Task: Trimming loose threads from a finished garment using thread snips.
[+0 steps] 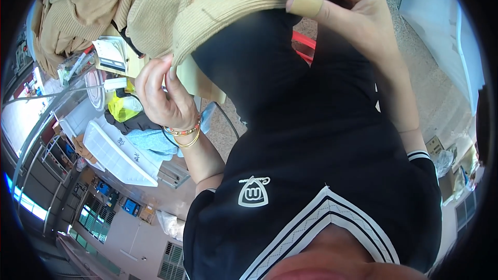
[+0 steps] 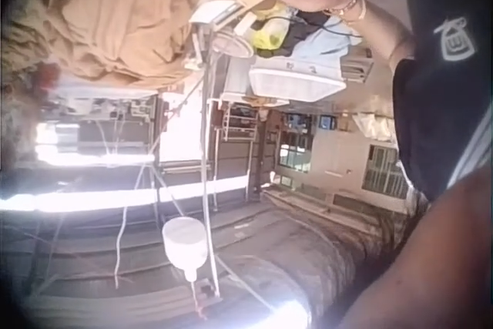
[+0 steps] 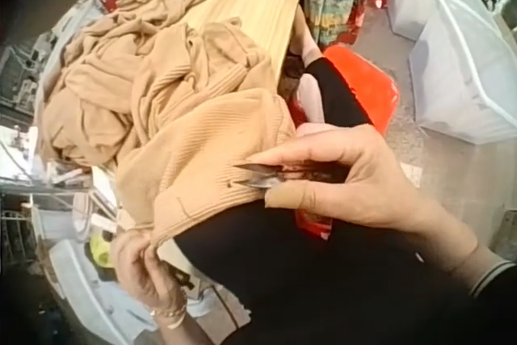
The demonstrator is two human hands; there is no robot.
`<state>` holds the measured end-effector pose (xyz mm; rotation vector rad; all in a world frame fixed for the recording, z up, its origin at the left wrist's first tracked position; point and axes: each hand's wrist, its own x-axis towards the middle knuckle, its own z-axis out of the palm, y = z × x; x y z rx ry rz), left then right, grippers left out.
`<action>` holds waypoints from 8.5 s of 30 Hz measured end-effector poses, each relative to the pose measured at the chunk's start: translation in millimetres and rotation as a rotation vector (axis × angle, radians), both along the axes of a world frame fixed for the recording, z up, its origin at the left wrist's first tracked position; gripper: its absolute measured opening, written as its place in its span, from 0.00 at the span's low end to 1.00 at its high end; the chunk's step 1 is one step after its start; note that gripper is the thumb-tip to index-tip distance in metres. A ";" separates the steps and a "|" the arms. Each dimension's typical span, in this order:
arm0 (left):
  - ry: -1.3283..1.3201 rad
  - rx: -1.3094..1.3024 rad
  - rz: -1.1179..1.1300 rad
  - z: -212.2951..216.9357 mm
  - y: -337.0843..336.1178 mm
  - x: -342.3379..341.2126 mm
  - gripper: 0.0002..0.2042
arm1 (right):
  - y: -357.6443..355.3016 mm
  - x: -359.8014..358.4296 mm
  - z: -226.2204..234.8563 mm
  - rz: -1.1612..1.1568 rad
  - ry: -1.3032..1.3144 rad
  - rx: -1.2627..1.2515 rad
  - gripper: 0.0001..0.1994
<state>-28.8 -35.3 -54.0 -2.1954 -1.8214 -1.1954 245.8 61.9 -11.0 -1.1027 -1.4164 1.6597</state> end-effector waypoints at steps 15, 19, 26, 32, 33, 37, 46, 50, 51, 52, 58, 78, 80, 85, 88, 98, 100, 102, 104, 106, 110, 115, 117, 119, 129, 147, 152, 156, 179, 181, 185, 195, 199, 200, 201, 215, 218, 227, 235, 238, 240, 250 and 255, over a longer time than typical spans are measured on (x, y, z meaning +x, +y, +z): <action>-0.034 0.166 -0.300 23.4 30.8 48.0 0.11 | 1.9 -5.7 14.0 0.114 -0.177 0.439 0.19; -0.066 0.136 -0.267 14.5 33.5 53.8 0.11 | 6.6 -9.5 20.1 0.154 -0.259 0.423 0.18; -0.091 0.162 -0.266 12.2 35.7 56.6 0.11 | 12.6 -9.1 33.3 0.207 -0.343 0.482 0.17; -0.079 0.158 -0.233 11.6 32.3 56.1 0.11 | 14.1 -11.7 15.8 0.216 -0.323 0.664 0.16; -0.080 0.158 -0.234 11.0 32.9 56.9 0.11 | 14.5 -12.2 11.3 0.200 -0.275 0.775 0.16; -0.121 0.171 -0.220 11.2 35.9 58.3 0.11 | 10.6 -10.4 29.8 0.199 -0.330 0.551 0.15; 0.003 0.072 -0.101 16.4 21.7 35.0 0.13 | 26.7 -5.5 -48.2 0.014 0.889 0.335 0.14; -0.017 0.077 -0.038 -0.5 9.7 11.6 0.11 | 24.5 -1.1 -56.5 0.037 0.836 0.535 0.17; -0.032 0.091 -0.018 -2.9 8.1 9.2 0.11 | 24.4 -1.6 -58.4 0.045 0.814 0.607 0.17; -0.034 0.078 -0.009 -3.4 6.5 8.7 0.11 | 24.4 -2.3 -61.6 0.054 0.792 0.679 0.18; -0.089 0.189 -0.079 14.4 16.3 34.4 0.16 | -2.3 11.2 3.6 -0.010 -0.056 0.251 0.19; 0.141 0.090 -0.323 19.1 42.5 63.1 0.15 | 6.4 13.8 -4.8 0.094 -0.199 0.582 0.17; 0.135 0.089 -0.323 19.5 42.2 63.7 0.15 | 6.7 14.1 -6.1 0.085 -0.173 0.589 0.17; 0.152 0.065 -0.319 21.3 41.5 63.4 0.14 | 6.9 14.7 -7.3 0.089 -0.156 0.596 0.17; 0.156 0.064 -0.323 22.5 41.3 64.9 0.13 | 5.5 15.6 -8.4 0.076 -0.125 0.577 0.16; 0.167 0.068 -0.322 20.7 41.7 61.1 0.12 | 4.5 10.6 -12.0 0.067 -0.111 0.526 0.15; 0.176 0.064 -0.319 21.5 42.5 60.9 0.12 | 4.8 10.0 -11.9 0.061 -0.108 0.525 0.14; 0.166 0.063 -0.320 23.0 43.3 60.7 0.12 | 5.4 8.9 -12.7 0.043 -0.056 0.552 0.14; 0.117 0.047 -0.320 25.5 42.5 61.4 0.13 | 3.5 11.4 -13.0 0.043 -0.065 0.523 0.13; 0.068 0.049 -0.342 26.4 45.4 60.6 0.13 | 4.7 17.9 -28.6 0.075 -0.165 0.519 0.15; -0.231 -0.032 -0.175 5.9 45.4 35.9 0.25 | -3.8 21.7 -44.5 -0.128 -0.008 0.401 0.14; -0.077 -0.380 -0.227 20.9 59.5 4.9 0.11 | -19.4 43.5 -51.7 -0.298 0.150 -0.022 0.15; 0.006 -0.451 -0.284 29.9 73.5 0.1 0.08 | -22.7 52.7 -59.1 -0.343 0.163 -0.031 0.15; 0.024 -0.545 -0.258 36.3 96.4 -5.5 0.08 | -24.6 64.5 -75.0 -0.414 0.134 -0.060 0.16; 0.145 -0.888 -0.167 39.9 269.6 73.8 0.52 | -42.8 95.4 -98.6 -0.525 0.079 -0.089 0.15; 0.467 -0.776 -0.563 76.9 278.3 54.6 0.27 | -42.6 122.8 -145.6 -0.706 0.195 -0.019 0.14; 0.715 -0.034 -0.254 226.2 377.9 55.4 0.20 | -46.0 139.5 -138.5 -0.742 0.178 -0.103 0.14; 0.325 0.538 0.265 327.6 426.3 27.1 0.43 | -46.3 128.2 -134.7 -0.760 0.171 -0.097 0.13; 0.589 -0.317 0.436 58.5 338.1 -172.7 0.39 | -51.9 106.3 -181.8 -0.612 -0.005 -0.286 0.15; 0.271 -0.334 0.499 52.6 333.9 -177.9 0.49 | -51.3 107.5 -179.2 -0.612 -0.020 -0.275 0.15; 0.019 -0.285 0.479 38.5 325.5 -177.7 0.55 | -51.7 108.4 -173.8 -0.656 0.014 -0.308 0.14; 0.323 -0.215 0.597 49.0 340.2 -269.4 0.32 | -47.5 108.0 -180.7 -0.541 -0.067 -0.284 0.12; 0.588 -0.438 0.704 51.6 347.6 -245.2 0.26 | -47.2 113.6 -185.2 -0.531 -0.089 -0.267 0.11; 0.590 -0.481 0.721 48.8 348.1 -231.9 0.25 | -47.8 115.4 -184.7 -0.524 -0.101 -0.251 0.10; 0.612 -0.455 0.720 51.1 345.8 -237.2 0.26 | -47.0 114.4 -186.9 -0.511 -0.092 -0.245 0.10; 0.081 0.069 0.258 82.9 374.0 -192.4 0.19 | -38.5 105.8 -197.1 -0.478 -0.200 -0.100 0.08; -0.178 0.060 -0.402 112.7 342.3 -20.3 0.13 | -43.4 115.9 -195.1 -0.533 -0.217 -0.145 0.09; 0.368 -0.231 -0.617 24.8 291.0 17.6 0.16 | -48.5 117.2 -199.4 -0.480 -0.270 -0.054 0.09; 0.542 -0.259 0.448 45.7 317.9 -183.4 0.30 | -38.3 111.5 -206.9 -0.472 -0.146 -0.079 0.10; 0.368 -0.487 0.432 80.5 322.2 -142.3 0.25 | -38.3 114.9 -213.3 -0.521 -0.156 -0.006 0.09; 0.116 -0.447 0.395 96.3 321.9 -86.6 0.23 | -44.6 121.9 -208.0 -0.539 -0.148 -0.006 0.09; -0.711 -0.263 -0.601 150.4 254.7 87.6 0.09 | -56.8 116.2 -201.5 -0.553 -0.218 0.037 0.08; -0.248 -0.683 -0.656 75.4 233.4 79.0 0.16 | -47.0 106.2 -217.3 -0.536 -0.142 0.030 0.07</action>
